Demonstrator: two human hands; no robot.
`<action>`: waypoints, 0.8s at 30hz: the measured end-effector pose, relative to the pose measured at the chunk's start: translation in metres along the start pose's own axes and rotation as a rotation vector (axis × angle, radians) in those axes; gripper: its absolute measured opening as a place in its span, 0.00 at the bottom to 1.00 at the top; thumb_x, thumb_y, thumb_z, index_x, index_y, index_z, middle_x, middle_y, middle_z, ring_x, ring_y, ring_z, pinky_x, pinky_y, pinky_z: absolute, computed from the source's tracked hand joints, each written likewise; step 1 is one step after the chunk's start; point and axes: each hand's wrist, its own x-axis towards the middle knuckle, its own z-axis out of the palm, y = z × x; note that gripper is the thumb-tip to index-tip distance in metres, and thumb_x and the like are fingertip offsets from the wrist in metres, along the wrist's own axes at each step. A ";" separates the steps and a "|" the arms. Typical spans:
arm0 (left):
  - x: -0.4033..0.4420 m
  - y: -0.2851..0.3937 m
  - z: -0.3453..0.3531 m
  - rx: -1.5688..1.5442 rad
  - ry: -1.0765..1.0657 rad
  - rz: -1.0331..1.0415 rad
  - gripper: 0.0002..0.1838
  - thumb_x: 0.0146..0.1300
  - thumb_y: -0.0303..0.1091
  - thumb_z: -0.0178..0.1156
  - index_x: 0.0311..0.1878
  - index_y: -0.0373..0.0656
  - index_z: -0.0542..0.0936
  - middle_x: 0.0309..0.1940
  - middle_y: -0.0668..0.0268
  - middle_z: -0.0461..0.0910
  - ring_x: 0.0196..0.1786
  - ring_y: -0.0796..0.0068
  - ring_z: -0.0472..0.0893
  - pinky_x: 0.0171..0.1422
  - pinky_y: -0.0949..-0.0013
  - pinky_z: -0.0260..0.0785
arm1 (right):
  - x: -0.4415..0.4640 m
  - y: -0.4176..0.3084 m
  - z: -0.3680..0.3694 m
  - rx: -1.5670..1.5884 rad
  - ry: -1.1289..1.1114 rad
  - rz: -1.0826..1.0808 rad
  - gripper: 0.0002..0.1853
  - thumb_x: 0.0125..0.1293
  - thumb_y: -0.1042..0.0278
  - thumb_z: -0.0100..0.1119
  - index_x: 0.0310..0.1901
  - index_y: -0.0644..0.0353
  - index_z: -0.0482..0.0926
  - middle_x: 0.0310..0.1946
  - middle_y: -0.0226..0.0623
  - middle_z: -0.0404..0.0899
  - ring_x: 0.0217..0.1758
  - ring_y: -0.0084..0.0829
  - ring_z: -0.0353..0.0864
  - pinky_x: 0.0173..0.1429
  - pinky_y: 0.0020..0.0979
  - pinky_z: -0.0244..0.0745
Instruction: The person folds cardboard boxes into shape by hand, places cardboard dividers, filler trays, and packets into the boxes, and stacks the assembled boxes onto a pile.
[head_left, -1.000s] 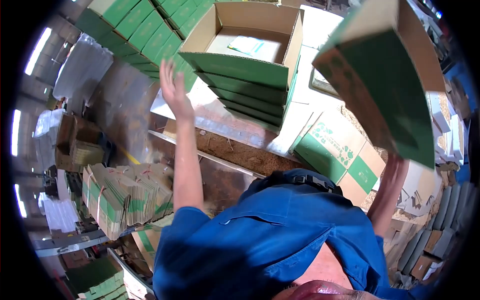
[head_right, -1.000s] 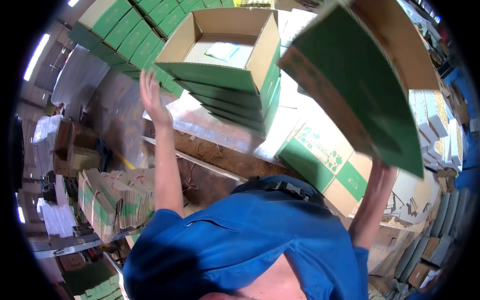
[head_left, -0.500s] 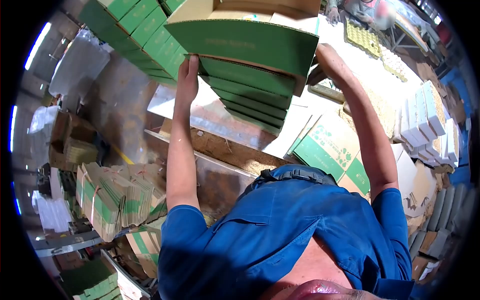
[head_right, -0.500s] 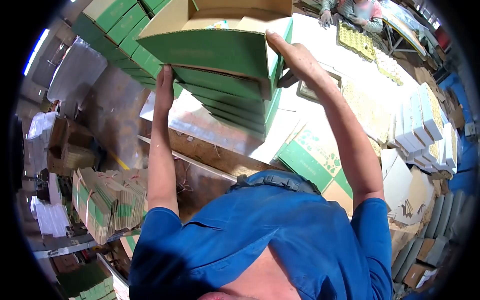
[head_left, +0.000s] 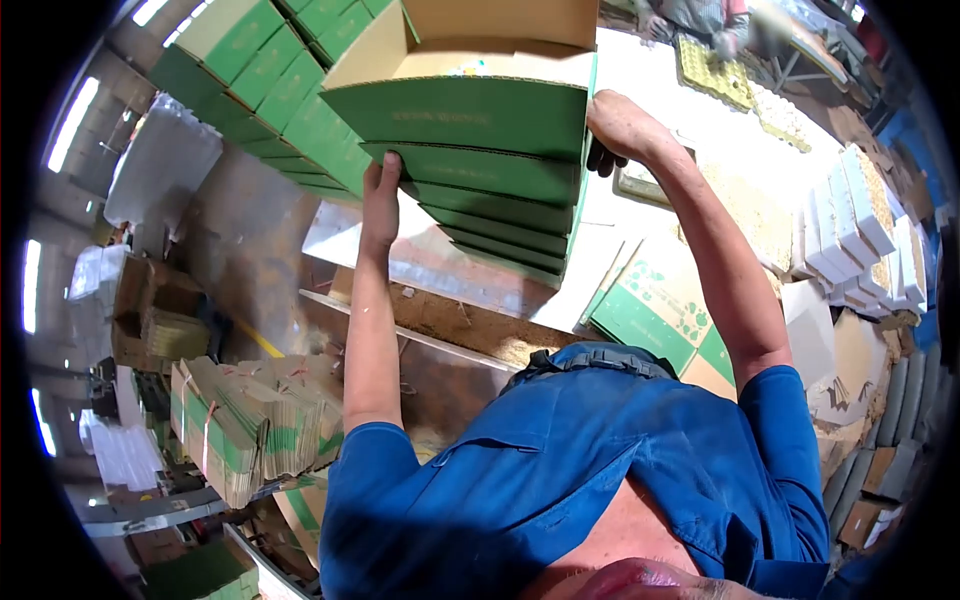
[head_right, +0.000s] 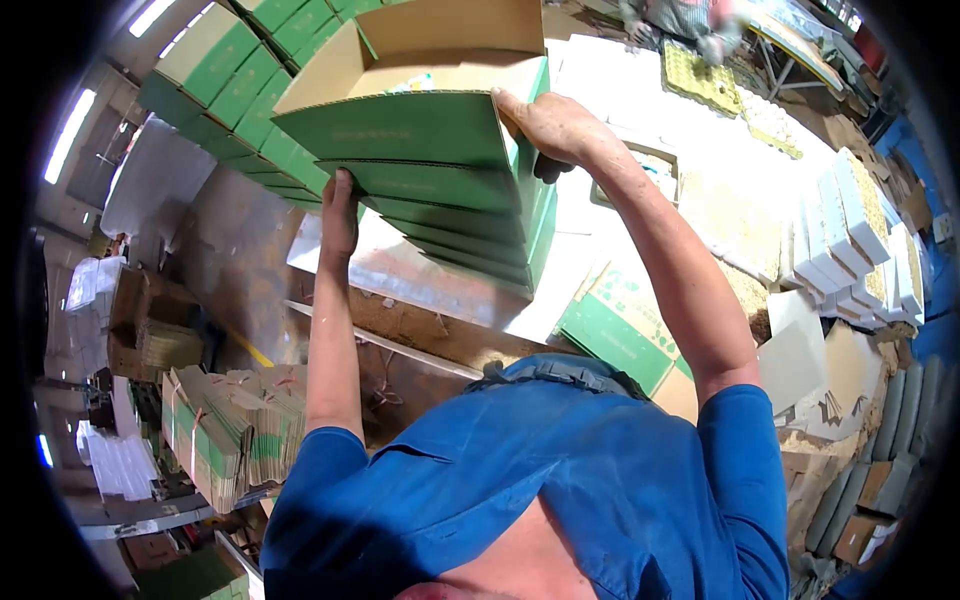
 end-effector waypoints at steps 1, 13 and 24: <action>0.003 -0.007 -0.005 0.000 0.003 -0.003 0.33 0.74 0.57 0.51 0.63 0.31 0.72 0.56 0.58 0.78 0.58 0.68 0.73 0.66 0.65 0.63 | 0.003 0.002 0.001 0.000 0.023 -0.055 0.49 0.69 0.26 0.36 0.33 0.80 0.80 0.22 0.52 0.82 0.24 0.39 0.87 0.32 0.35 0.83; -0.004 0.004 0.003 -0.165 -0.021 0.073 0.27 0.75 0.48 0.52 0.65 0.35 0.72 0.60 0.62 0.76 0.63 0.71 0.71 0.71 0.66 0.58 | -0.023 0.029 -0.025 0.146 0.237 -0.135 0.44 0.69 0.29 0.45 0.64 0.69 0.73 0.43 0.51 0.83 0.28 0.32 0.84 0.37 0.31 0.78; -0.071 -0.048 0.007 -0.142 0.469 0.084 0.28 0.77 0.53 0.43 0.59 0.36 0.77 0.47 0.58 0.82 0.50 0.67 0.81 0.58 0.63 0.71 | -0.052 0.220 -0.020 0.087 0.428 -0.061 0.27 0.71 0.53 0.56 0.58 0.71 0.78 0.41 0.49 0.85 0.44 0.28 0.81 0.51 0.30 0.74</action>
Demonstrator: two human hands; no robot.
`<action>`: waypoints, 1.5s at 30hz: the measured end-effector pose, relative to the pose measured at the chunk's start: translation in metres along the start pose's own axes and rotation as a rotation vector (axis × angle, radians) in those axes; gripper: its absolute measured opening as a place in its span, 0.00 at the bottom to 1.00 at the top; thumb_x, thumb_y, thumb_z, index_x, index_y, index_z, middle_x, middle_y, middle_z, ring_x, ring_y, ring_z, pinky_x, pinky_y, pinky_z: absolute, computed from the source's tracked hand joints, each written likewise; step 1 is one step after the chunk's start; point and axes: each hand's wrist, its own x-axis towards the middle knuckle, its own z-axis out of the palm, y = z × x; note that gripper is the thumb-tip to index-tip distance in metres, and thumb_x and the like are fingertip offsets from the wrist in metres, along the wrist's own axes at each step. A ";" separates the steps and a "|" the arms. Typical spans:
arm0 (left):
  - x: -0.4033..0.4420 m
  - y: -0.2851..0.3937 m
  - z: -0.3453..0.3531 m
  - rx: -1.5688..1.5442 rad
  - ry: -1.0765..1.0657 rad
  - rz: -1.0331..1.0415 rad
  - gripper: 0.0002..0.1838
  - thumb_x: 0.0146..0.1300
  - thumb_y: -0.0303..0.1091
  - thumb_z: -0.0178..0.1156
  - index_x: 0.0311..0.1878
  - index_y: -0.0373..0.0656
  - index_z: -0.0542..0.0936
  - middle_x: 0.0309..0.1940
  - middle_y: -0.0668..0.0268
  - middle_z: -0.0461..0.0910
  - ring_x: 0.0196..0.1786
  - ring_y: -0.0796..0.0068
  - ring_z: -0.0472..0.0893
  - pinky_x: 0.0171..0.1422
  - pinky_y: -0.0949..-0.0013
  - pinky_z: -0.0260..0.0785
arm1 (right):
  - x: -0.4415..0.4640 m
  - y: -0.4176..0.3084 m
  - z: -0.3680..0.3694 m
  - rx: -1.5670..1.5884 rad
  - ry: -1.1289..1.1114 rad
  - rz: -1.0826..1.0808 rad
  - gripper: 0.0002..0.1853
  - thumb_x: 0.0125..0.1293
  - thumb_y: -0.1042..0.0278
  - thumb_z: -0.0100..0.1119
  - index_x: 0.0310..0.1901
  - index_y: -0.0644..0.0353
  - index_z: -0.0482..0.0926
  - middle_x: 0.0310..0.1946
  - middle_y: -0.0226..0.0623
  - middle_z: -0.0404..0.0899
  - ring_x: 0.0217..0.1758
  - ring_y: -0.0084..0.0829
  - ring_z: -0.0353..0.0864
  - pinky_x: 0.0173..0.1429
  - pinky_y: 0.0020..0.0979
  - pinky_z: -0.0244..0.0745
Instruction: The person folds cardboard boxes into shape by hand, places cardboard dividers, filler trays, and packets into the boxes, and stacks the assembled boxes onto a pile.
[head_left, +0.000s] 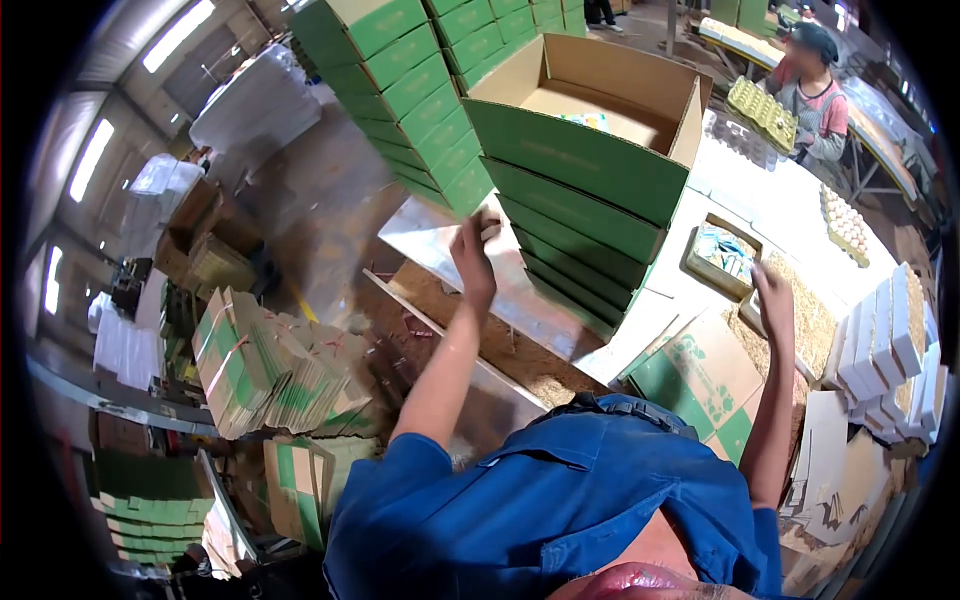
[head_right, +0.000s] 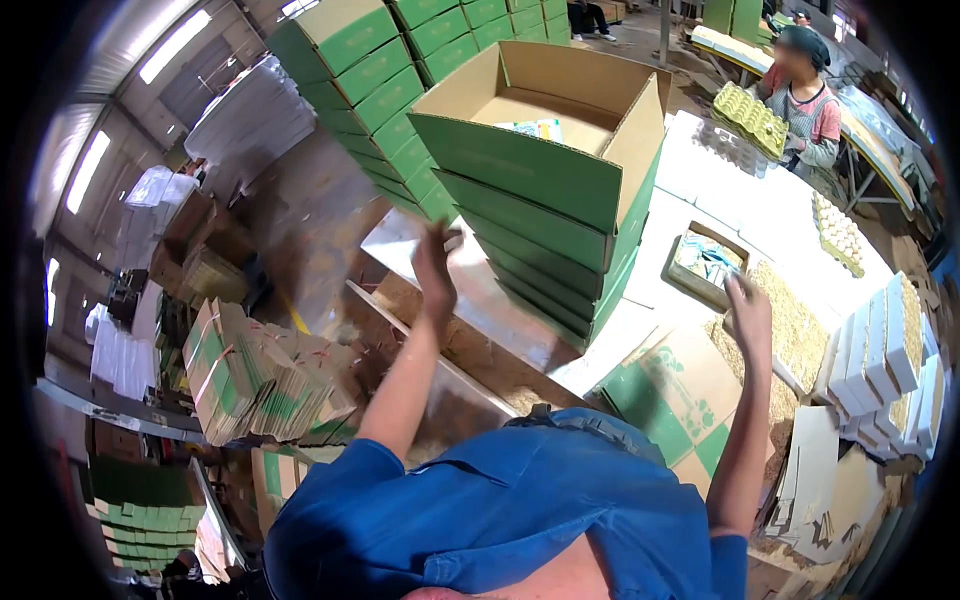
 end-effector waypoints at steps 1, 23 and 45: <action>-0.027 -0.016 -0.009 0.116 0.030 -0.072 0.26 0.77 0.50 0.43 0.54 0.35 0.80 0.42 0.60 0.83 0.45 0.68 0.81 0.52 0.65 0.73 | -0.027 0.019 -0.007 -0.099 0.001 0.151 0.28 0.70 0.51 0.56 0.57 0.72 0.78 0.43 0.55 0.85 0.49 0.34 0.83 0.55 0.33 0.74; -0.245 -0.116 0.149 0.915 -1.007 -0.287 0.24 0.58 0.35 0.67 0.60 0.41 0.80 0.47 0.49 0.79 0.52 0.50 0.79 0.59 0.57 0.70 | -0.209 0.243 -0.048 -0.557 0.374 0.866 0.33 0.57 0.60 0.59 0.66 0.61 0.70 0.66 0.52 0.70 0.67 0.51 0.70 0.69 0.45 0.66; -0.195 -0.017 0.182 0.152 -0.863 -0.337 0.20 0.55 0.17 0.64 0.52 0.36 0.77 0.39 0.66 0.81 0.43 0.79 0.78 0.52 0.71 0.72 | -0.180 0.202 -0.134 0.458 1.001 0.088 0.27 0.77 0.57 0.49 0.66 0.74 0.68 0.64 0.49 0.73 0.65 0.35 0.73 0.70 0.31 0.64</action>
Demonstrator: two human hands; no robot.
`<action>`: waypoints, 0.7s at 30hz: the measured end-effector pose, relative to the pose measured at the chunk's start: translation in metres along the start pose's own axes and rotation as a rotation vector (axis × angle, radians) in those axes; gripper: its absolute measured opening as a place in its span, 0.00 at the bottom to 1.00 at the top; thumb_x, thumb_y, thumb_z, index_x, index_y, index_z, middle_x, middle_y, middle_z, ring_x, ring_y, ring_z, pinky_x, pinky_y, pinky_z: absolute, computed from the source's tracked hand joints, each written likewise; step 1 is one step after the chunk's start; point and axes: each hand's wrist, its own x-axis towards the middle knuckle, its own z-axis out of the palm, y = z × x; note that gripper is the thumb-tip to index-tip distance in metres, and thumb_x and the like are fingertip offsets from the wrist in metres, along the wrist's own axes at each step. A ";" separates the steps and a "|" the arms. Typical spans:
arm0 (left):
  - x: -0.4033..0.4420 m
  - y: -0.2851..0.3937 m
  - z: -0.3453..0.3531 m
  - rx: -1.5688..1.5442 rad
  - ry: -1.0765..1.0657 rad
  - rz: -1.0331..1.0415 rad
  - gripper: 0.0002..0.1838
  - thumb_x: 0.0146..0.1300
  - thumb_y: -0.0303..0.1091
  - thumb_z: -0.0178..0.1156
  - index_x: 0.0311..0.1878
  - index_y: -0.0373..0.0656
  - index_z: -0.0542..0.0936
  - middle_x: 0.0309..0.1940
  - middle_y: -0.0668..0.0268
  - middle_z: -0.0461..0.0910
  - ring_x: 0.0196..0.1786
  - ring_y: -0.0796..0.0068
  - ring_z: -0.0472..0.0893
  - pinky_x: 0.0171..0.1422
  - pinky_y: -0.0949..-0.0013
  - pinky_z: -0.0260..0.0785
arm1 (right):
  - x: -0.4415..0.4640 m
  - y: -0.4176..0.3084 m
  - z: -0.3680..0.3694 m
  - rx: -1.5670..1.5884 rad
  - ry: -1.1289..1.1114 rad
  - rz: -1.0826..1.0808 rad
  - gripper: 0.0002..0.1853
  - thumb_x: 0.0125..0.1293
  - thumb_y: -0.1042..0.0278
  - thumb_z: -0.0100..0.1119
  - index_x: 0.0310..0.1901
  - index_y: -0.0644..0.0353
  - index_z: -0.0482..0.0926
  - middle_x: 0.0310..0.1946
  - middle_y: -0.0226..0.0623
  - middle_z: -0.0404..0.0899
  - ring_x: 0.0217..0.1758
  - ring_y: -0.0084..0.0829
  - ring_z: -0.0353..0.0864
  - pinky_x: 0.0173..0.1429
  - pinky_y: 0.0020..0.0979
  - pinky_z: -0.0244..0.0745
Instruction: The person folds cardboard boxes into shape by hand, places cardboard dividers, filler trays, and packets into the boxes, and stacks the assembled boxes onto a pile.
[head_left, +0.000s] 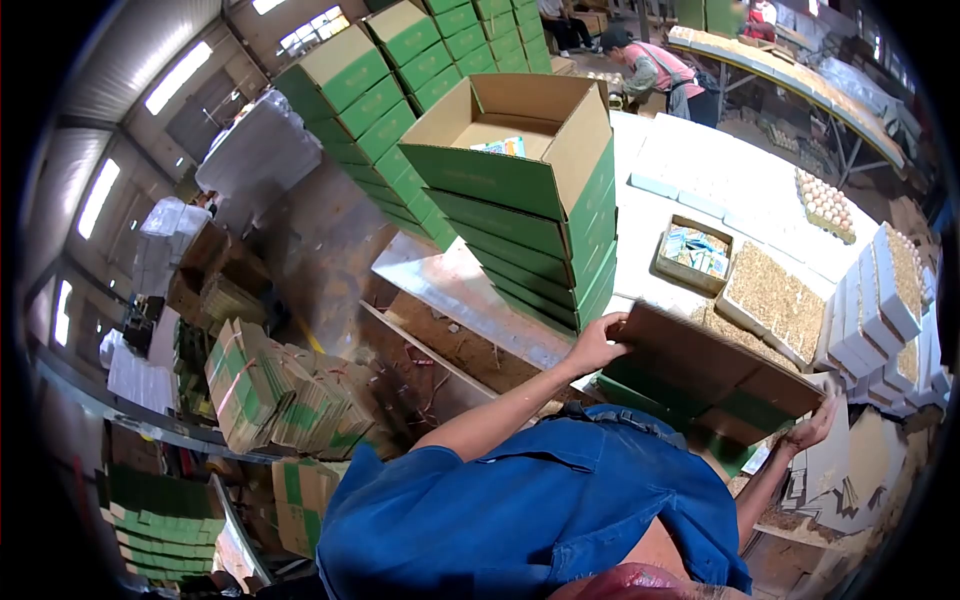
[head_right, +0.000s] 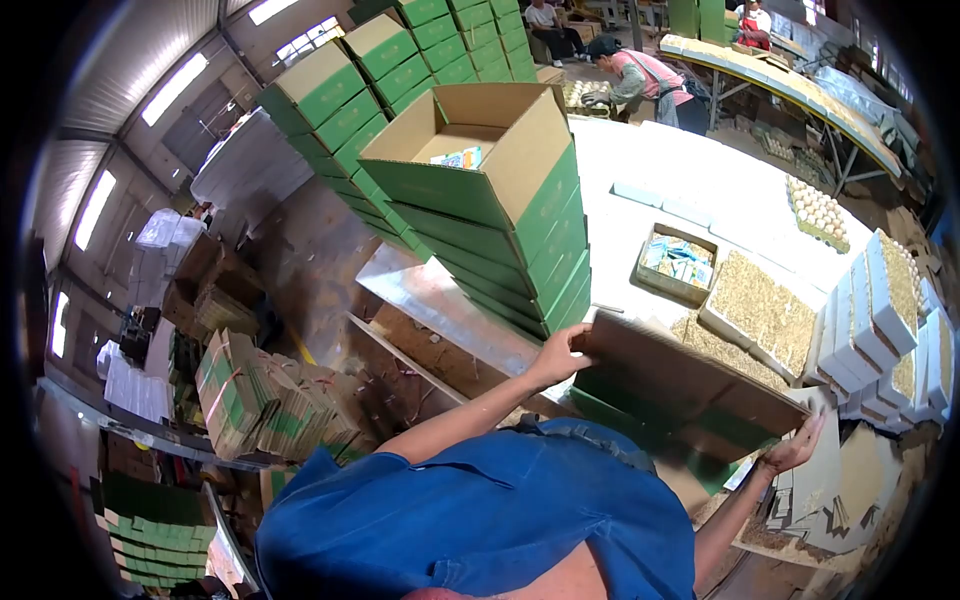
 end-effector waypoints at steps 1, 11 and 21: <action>0.001 0.006 0.001 0.024 0.029 0.034 0.17 0.59 0.23 0.65 0.52 0.36 0.78 0.40 0.66 0.82 0.43 0.79 0.78 0.52 0.72 0.72 | 0.005 0.009 -0.004 0.155 -0.159 0.115 0.27 0.77 0.57 0.48 0.65 0.74 0.69 0.62 0.48 0.74 0.64 0.34 0.73 0.70 0.31 0.64; 0.008 0.029 -0.002 -0.171 0.032 -0.203 0.15 0.67 0.43 0.63 0.37 0.38 0.82 0.31 0.75 0.77 0.36 0.85 0.72 0.44 0.76 0.64 | -0.016 -0.002 0.014 -0.167 -0.013 0.120 0.19 0.70 0.66 0.62 0.57 0.68 0.78 0.50 0.41 0.81 0.50 0.27 0.78 0.56 0.27 0.73; 0.017 0.071 -0.031 0.096 -0.545 -0.253 0.17 0.64 0.41 0.65 0.46 0.36 0.85 0.39 0.67 0.83 0.46 0.79 0.76 0.55 0.73 0.66 | -0.018 -0.024 0.010 -0.039 -0.176 0.244 0.33 0.71 0.66 0.60 0.74 0.60 0.59 0.67 0.43 0.67 0.65 0.32 0.68 0.69 0.31 0.62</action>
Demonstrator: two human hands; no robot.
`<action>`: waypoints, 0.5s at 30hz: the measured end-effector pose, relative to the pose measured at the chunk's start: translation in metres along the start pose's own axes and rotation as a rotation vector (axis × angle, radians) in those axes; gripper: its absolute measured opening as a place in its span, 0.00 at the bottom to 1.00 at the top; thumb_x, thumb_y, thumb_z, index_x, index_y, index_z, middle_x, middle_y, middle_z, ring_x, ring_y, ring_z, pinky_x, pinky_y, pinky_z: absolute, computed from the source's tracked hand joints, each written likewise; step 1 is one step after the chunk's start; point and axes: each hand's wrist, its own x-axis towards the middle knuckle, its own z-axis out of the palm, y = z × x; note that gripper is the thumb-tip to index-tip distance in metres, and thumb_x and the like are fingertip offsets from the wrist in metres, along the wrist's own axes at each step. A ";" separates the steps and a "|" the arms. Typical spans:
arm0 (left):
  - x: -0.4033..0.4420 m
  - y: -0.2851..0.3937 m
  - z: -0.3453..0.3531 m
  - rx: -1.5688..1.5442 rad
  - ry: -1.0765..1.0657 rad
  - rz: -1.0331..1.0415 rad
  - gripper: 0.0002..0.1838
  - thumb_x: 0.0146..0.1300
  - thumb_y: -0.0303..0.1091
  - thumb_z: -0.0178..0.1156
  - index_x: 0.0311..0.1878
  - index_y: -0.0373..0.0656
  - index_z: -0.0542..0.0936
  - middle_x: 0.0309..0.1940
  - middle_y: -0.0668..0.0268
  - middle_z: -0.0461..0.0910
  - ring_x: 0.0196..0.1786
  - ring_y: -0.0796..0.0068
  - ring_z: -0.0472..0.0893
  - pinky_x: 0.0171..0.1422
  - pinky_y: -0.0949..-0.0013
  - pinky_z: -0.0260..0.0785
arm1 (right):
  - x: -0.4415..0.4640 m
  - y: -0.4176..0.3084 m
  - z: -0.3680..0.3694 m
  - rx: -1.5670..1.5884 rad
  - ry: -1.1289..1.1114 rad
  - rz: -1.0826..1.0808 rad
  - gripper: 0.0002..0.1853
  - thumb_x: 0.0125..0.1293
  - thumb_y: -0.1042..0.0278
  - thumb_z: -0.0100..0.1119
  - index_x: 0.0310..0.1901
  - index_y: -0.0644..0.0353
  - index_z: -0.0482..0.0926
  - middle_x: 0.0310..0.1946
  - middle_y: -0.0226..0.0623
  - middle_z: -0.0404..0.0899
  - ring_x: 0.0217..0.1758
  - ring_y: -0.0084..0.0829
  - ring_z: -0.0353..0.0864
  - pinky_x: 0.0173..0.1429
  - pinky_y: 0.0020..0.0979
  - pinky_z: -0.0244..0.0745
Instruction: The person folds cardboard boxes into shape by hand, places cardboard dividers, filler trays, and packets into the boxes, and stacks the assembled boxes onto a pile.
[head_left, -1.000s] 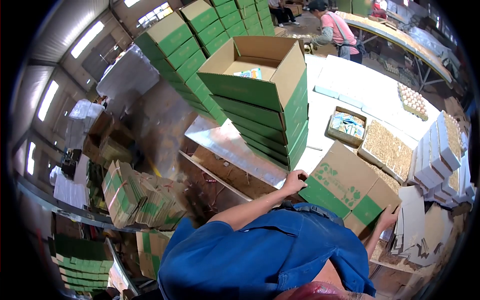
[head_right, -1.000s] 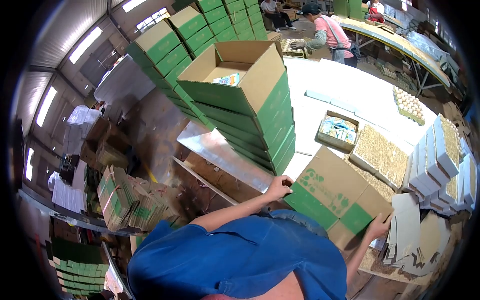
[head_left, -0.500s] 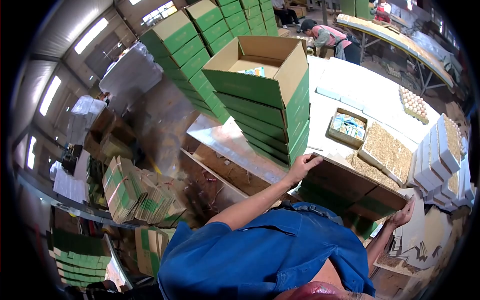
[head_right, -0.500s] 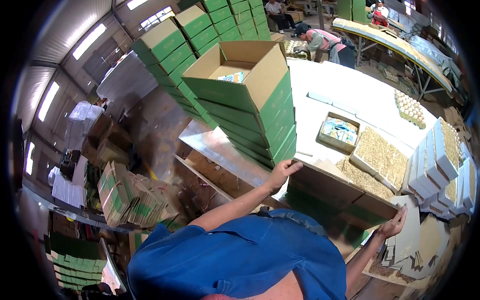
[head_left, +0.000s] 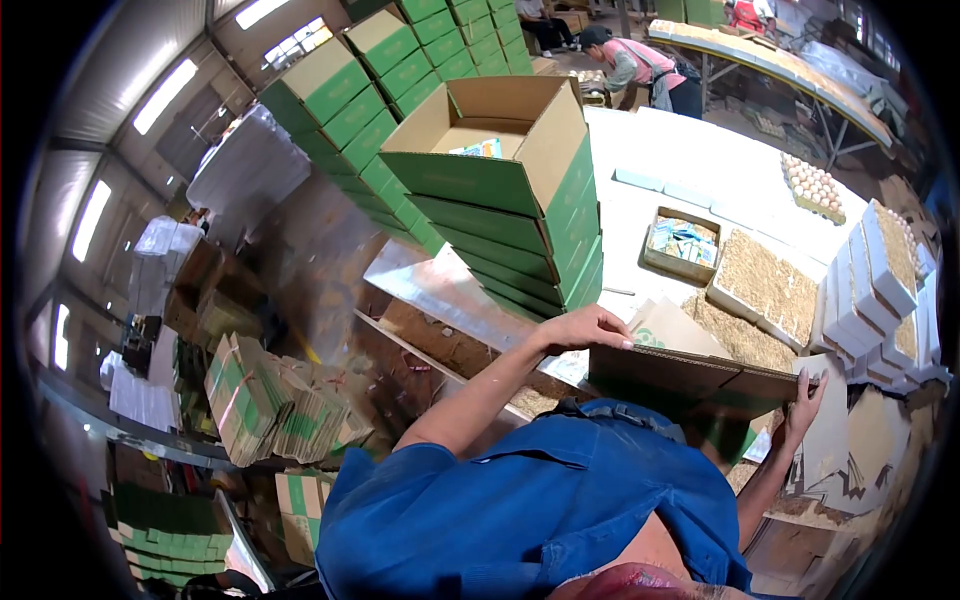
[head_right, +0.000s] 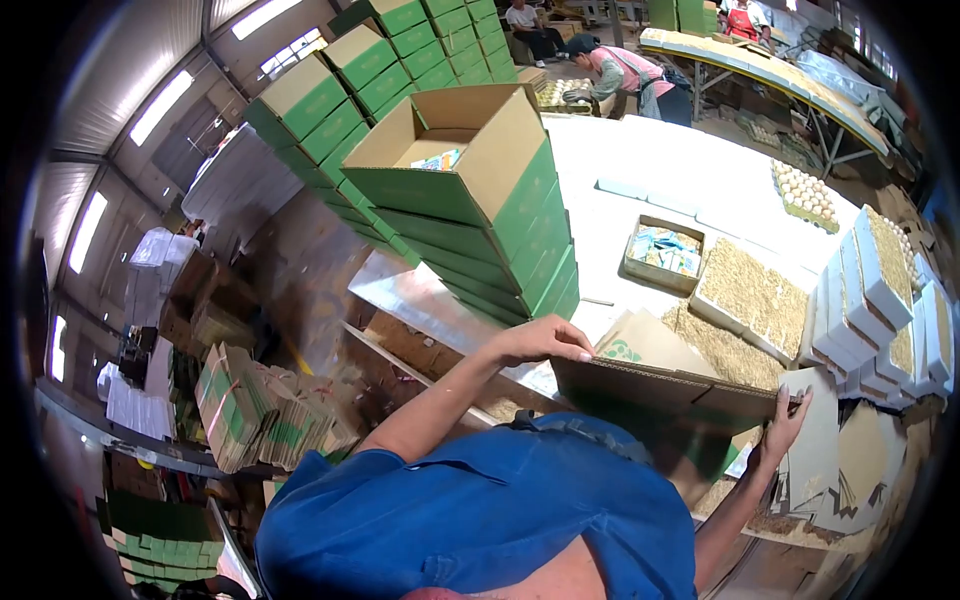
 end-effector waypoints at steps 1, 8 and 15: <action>-0.002 0.004 0.001 0.063 -0.048 0.004 0.18 0.64 0.41 0.66 0.48 0.36 0.85 0.40 0.66 0.84 0.46 0.79 0.77 0.55 0.73 0.66 | -0.001 -0.002 -0.001 0.077 -0.048 0.106 0.34 0.71 0.65 0.60 0.75 0.60 0.57 0.68 0.43 0.66 0.65 0.31 0.68 0.69 0.31 0.62; -0.002 0.001 0.005 -0.015 -0.101 -0.082 0.20 0.64 0.41 0.65 0.53 0.37 0.84 0.42 0.62 0.85 0.45 0.76 0.79 0.53 0.72 0.69 | -0.026 -0.038 -0.003 0.284 -0.234 0.157 0.34 0.72 0.67 0.56 0.76 0.59 0.55 0.70 0.42 0.63 0.66 0.32 0.68 0.69 0.32 0.64; -0.007 0.030 0.037 0.647 0.083 0.107 0.19 0.67 0.39 0.59 0.56 0.40 0.81 0.43 0.52 0.85 0.44 0.63 0.85 0.52 0.63 0.76 | -0.027 -0.049 0.000 0.213 -0.336 0.101 0.35 0.56 0.73 0.46 0.70 0.67 0.64 0.67 0.43 0.68 0.63 0.33 0.71 0.67 0.28 0.64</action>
